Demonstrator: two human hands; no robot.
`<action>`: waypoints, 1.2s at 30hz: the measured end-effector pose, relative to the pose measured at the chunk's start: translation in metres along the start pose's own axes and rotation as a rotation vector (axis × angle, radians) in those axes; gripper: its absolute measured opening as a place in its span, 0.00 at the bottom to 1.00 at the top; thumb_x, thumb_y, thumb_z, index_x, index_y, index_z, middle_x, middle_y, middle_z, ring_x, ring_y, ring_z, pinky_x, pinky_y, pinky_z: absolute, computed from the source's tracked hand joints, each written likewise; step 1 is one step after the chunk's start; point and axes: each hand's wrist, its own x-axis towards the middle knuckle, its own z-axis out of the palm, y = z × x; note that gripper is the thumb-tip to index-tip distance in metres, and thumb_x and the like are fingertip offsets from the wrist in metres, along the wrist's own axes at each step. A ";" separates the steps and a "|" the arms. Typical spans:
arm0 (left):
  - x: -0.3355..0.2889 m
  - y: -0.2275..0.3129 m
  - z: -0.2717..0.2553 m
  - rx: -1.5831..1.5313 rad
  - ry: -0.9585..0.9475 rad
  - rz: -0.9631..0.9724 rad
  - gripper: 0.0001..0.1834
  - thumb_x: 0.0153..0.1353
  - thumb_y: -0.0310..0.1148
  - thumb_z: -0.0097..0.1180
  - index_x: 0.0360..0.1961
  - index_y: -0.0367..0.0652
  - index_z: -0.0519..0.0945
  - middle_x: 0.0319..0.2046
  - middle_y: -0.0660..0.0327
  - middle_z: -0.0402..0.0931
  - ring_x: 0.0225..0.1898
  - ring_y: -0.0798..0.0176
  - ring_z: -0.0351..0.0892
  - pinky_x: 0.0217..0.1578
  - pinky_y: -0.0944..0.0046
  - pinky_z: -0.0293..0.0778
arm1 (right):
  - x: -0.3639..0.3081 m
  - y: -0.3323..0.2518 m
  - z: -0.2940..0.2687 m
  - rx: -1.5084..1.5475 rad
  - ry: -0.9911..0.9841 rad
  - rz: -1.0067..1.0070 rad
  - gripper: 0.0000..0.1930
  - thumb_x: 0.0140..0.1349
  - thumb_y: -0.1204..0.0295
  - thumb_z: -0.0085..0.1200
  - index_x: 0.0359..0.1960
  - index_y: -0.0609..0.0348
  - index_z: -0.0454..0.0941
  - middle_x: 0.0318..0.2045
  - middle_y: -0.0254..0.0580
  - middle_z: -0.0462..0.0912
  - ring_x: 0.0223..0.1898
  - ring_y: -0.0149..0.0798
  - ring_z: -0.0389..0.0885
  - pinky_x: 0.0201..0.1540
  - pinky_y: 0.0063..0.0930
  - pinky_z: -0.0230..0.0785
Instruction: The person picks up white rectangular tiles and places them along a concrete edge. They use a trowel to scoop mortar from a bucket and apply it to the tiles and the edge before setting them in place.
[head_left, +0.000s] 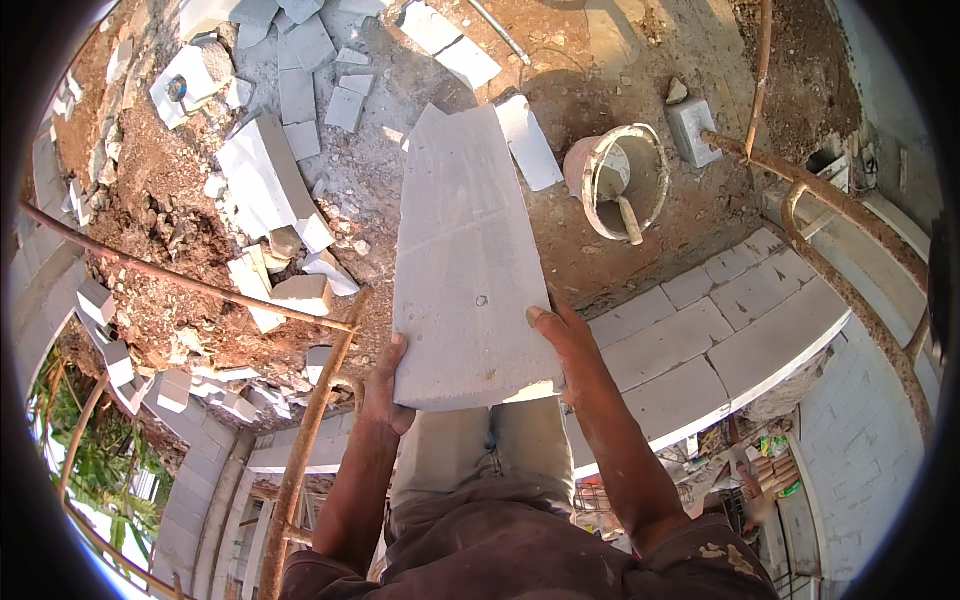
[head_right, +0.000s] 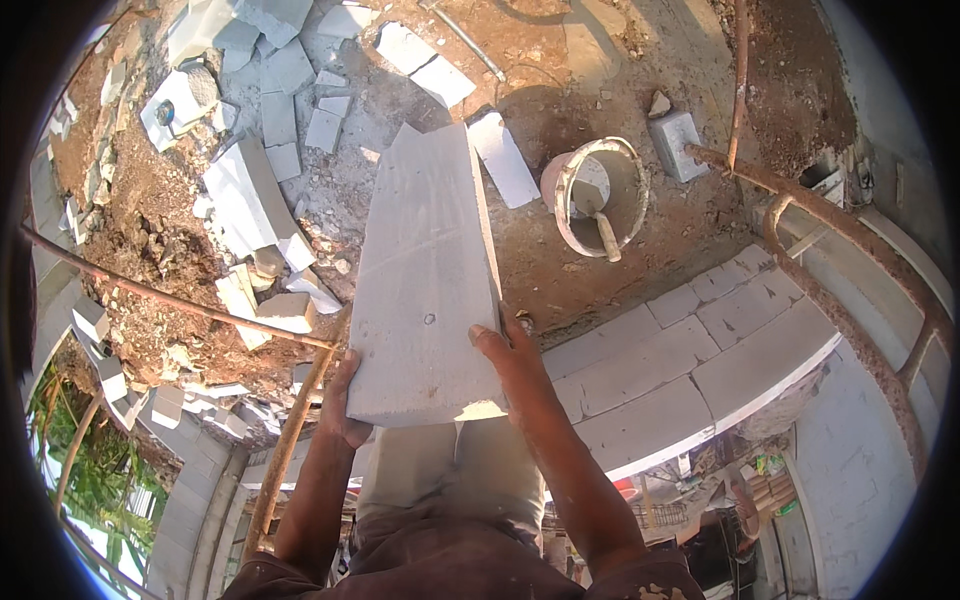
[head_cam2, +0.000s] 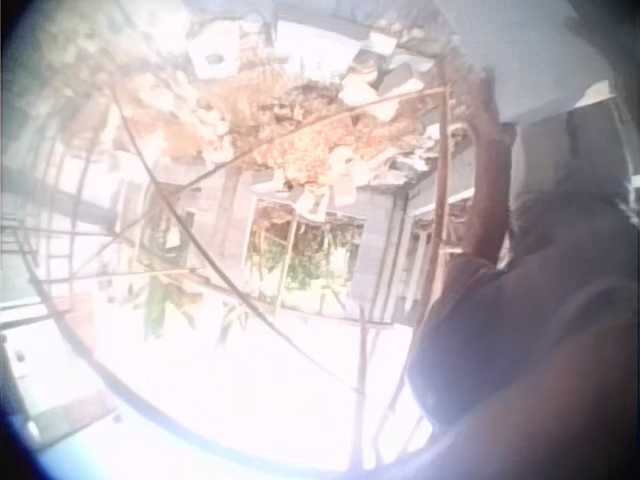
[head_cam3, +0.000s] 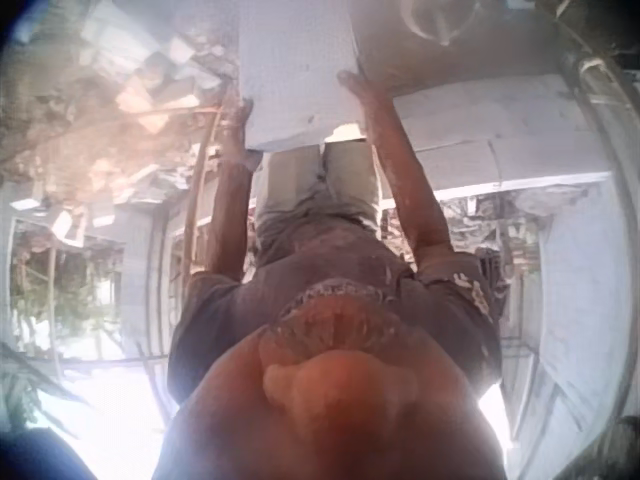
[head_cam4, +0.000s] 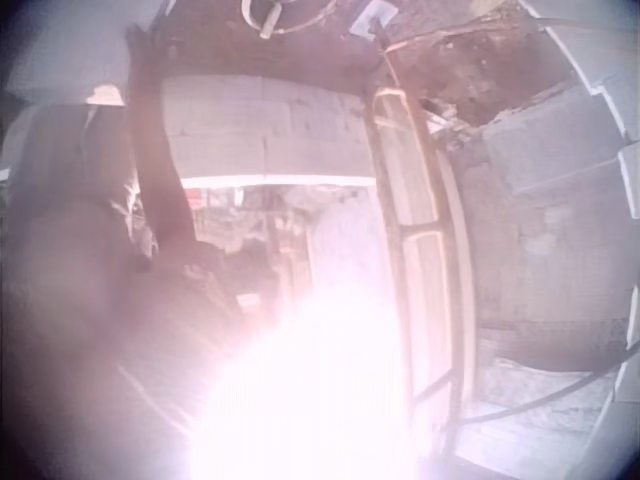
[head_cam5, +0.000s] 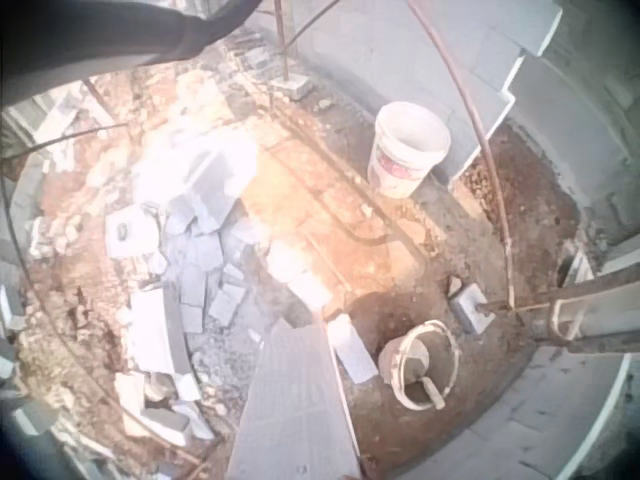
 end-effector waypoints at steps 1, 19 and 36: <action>0.006 -0.001 0.010 0.017 -0.007 -0.045 0.41 0.67 0.56 0.57 0.70 0.37 0.63 0.64 0.50 0.69 0.64 0.51 0.70 0.64 0.49 0.68 | 0.000 0.004 -0.012 0.064 -0.002 -0.011 0.35 0.64 0.60 0.55 0.70 0.65 0.62 0.61 0.51 0.73 0.61 0.41 0.71 0.65 0.37 0.61; 0.075 0.051 0.112 1.036 0.306 1.438 0.49 0.69 0.70 0.30 0.77 0.41 0.51 0.72 0.43 0.54 0.72 0.48 0.57 0.71 0.48 0.53 | 0.286 0.073 -0.336 -1.378 0.853 -0.387 0.33 0.69 0.48 0.48 0.69 0.53 0.67 0.55 0.55 0.81 0.59 0.56 0.77 0.61 0.50 0.68; 0.086 0.079 0.161 1.288 0.561 1.772 0.34 0.74 0.51 0.36 0.70 0.36 0.64 0.62 0.49 0.72 0.60 0.53 0.76 0.60 0.54 0.74 | 0.352 0.001 -0.431 -2.062 0.777 -0.664 0.24 0.67 0.66 0.50 0.66 0.39 0.70 0.61 0.36 0.75 0.65 0.43 0.72 0.66 0.50 0.62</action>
